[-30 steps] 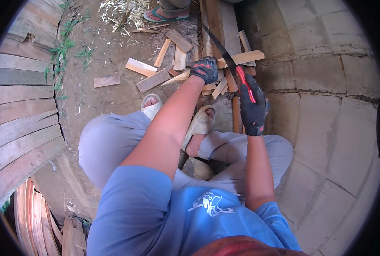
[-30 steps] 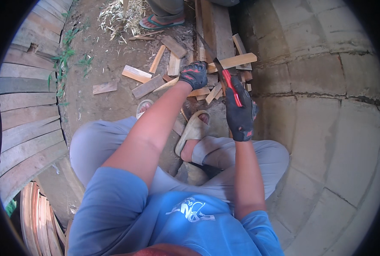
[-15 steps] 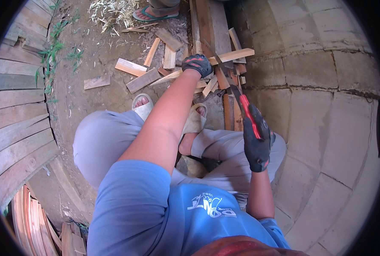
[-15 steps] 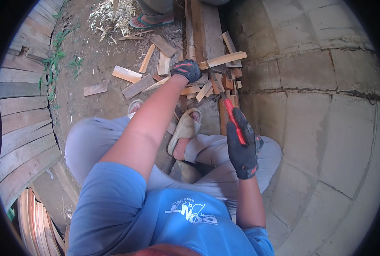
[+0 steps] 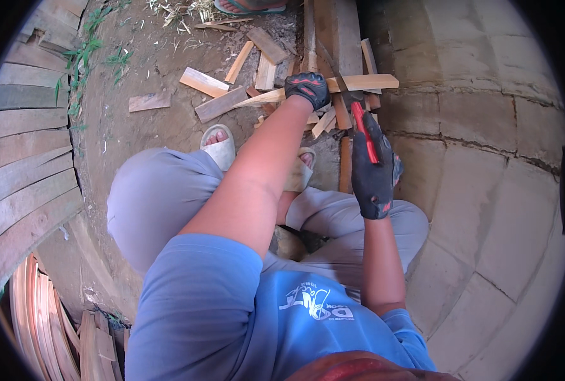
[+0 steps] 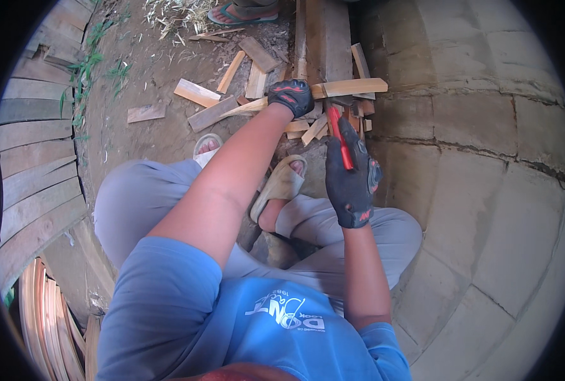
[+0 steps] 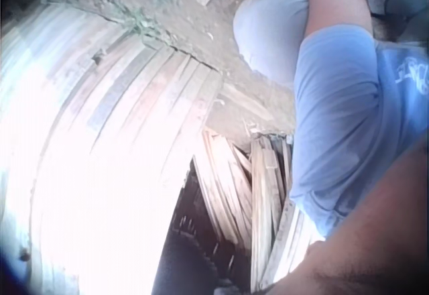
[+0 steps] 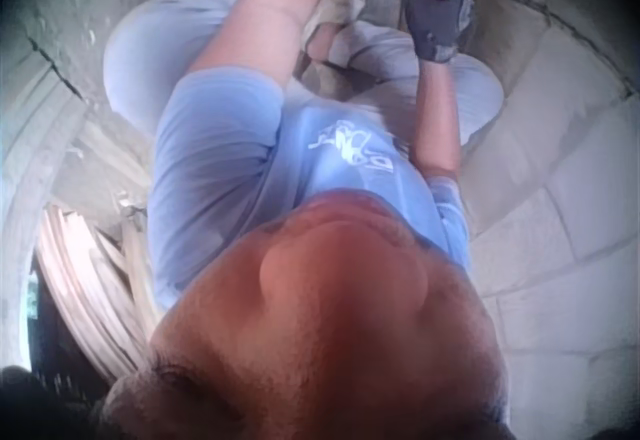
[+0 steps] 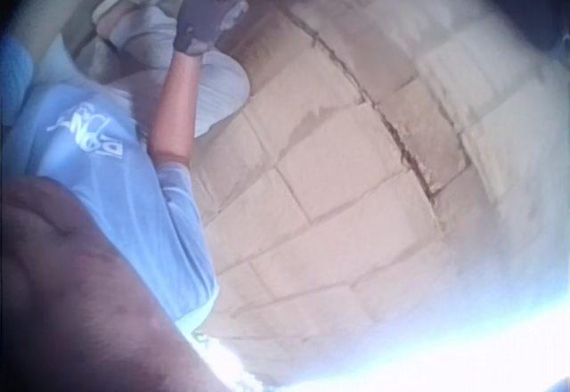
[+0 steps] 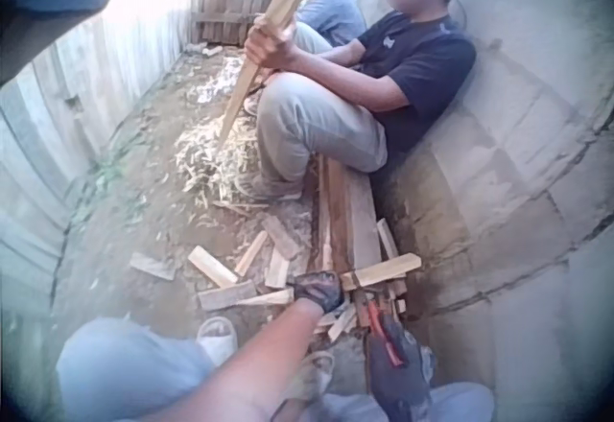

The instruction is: The person sits on the ground and uses a hand saw to cut small wooden planks into smaller pieces. They hold the wood with one hand and saw with the other, creating a pile of cut wood scraps on the ground.

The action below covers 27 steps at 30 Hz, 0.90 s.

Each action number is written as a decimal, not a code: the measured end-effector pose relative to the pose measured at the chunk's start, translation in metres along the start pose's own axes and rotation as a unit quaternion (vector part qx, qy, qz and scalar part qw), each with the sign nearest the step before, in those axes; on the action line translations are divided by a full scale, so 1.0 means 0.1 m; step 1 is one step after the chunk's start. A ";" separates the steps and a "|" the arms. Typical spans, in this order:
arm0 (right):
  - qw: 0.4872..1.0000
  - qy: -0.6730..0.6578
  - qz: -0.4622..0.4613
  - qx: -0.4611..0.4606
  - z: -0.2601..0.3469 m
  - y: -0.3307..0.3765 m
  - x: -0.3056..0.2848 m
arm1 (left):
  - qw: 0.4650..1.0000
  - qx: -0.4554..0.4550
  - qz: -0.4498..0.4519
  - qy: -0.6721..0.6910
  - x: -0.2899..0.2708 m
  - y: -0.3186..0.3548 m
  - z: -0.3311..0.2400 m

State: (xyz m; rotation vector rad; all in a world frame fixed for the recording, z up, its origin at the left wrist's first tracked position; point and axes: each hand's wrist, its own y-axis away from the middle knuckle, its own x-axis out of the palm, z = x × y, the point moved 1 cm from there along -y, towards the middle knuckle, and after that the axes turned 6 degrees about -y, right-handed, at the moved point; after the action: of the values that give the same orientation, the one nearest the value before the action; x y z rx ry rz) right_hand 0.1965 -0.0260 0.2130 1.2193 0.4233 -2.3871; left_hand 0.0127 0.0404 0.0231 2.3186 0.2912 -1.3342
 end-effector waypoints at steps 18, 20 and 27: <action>0.995 -0.082 -0.053 -0.021 -0.47 -1.09 0.94 | 0.999 -0.018 0.038 0.015 -0.12 0.05 -0.06; 0.997 -0.073 -0.011 0.019 -0.43 -0.86 0.72 | 1.000 -0.015 0.019 -0.006 -0.08 -0.02 -0.01; 1.000 0.008 -0.004 0.010 -0.27 0.71 -0.42 | 1.000 -0.019 0.009 -0.002 -0.02 -0.01 -0.01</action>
State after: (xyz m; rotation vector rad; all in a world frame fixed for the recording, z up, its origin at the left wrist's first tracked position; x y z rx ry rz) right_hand 0.2725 -0.0650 0.2265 1.2483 0.4123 -2.3949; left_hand 0.0126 0.0416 0.0251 2.2805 0.2916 -1.3136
